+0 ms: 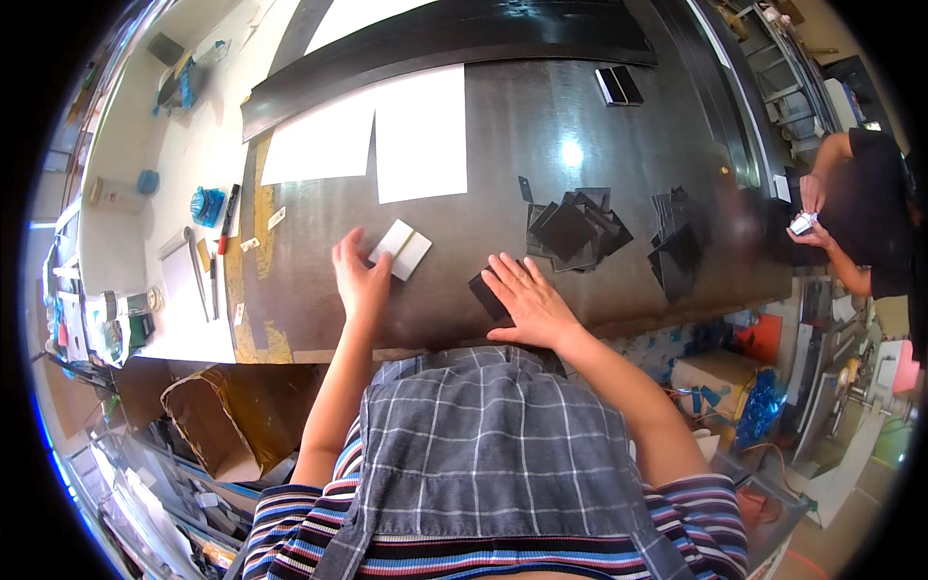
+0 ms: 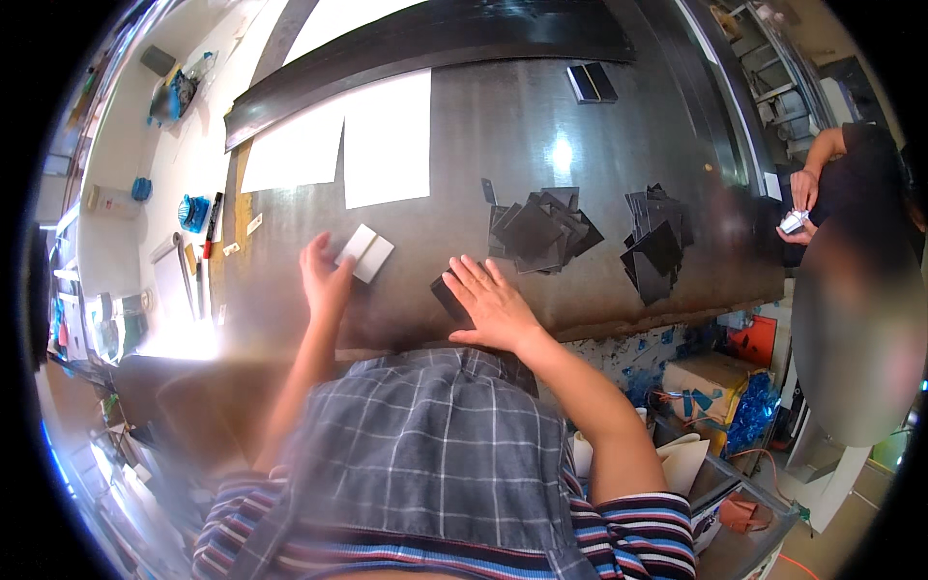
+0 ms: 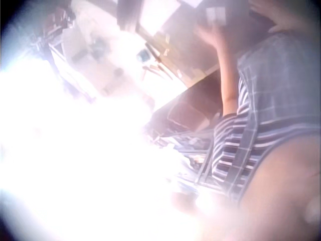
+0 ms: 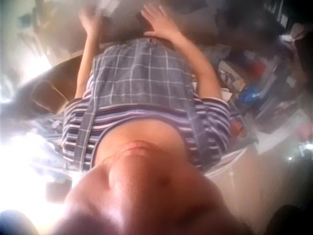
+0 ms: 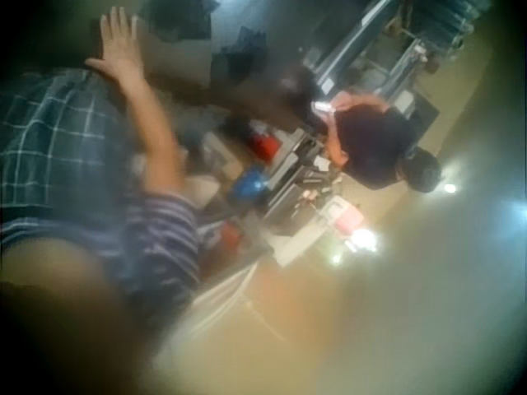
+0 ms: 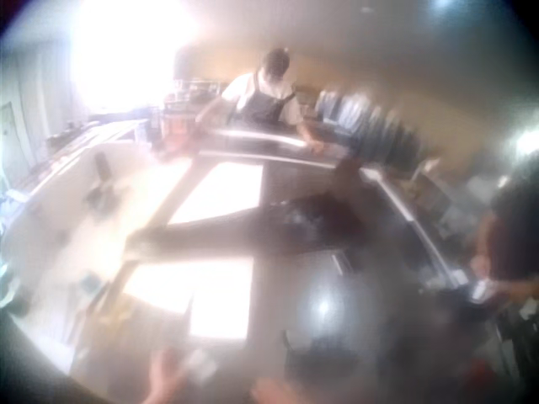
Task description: The person handles small dark rectangular pieces and white paper squares on a metal workbench. They pick up, align, and stack the pieces, then place white paper squares between layers of larger dark panels.
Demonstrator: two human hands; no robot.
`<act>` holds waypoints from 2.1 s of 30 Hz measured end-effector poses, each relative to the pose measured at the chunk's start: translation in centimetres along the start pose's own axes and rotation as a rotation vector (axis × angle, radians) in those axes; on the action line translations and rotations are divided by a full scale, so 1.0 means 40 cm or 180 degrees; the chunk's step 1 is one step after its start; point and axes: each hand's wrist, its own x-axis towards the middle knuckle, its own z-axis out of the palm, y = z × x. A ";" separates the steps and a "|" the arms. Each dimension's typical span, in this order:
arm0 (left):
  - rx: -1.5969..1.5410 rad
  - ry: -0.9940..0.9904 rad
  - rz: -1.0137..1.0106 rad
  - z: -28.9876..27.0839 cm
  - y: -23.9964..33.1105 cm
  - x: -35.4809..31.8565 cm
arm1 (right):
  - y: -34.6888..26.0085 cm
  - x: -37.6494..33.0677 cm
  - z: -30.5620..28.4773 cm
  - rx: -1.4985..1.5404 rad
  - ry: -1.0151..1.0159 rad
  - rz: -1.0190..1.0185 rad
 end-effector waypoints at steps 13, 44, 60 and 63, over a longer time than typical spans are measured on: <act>0.0044 0.0166 0.0652 -0.061 -0.059 -0.042 | 0.036 -0.222 -0.004 0.0343 0.0457 -0.0067; 0.0968 -0.0042 0.1226 -0.010 0.050 -0.103 | -0.066 0.116 -0.090 0.0905 0.1597 0.0899; -0.0413 -0.0724 0.0725 -0.034 0.053 -0.012 | -0.027 0.140 -0.040 0.5474 0.0547 0.1950; -0.1914 -0.1530 -0.0252 -0.014 0.083 -0.065 | -0.044 0.148 -0.072 0.4574 -0.0358 0.1596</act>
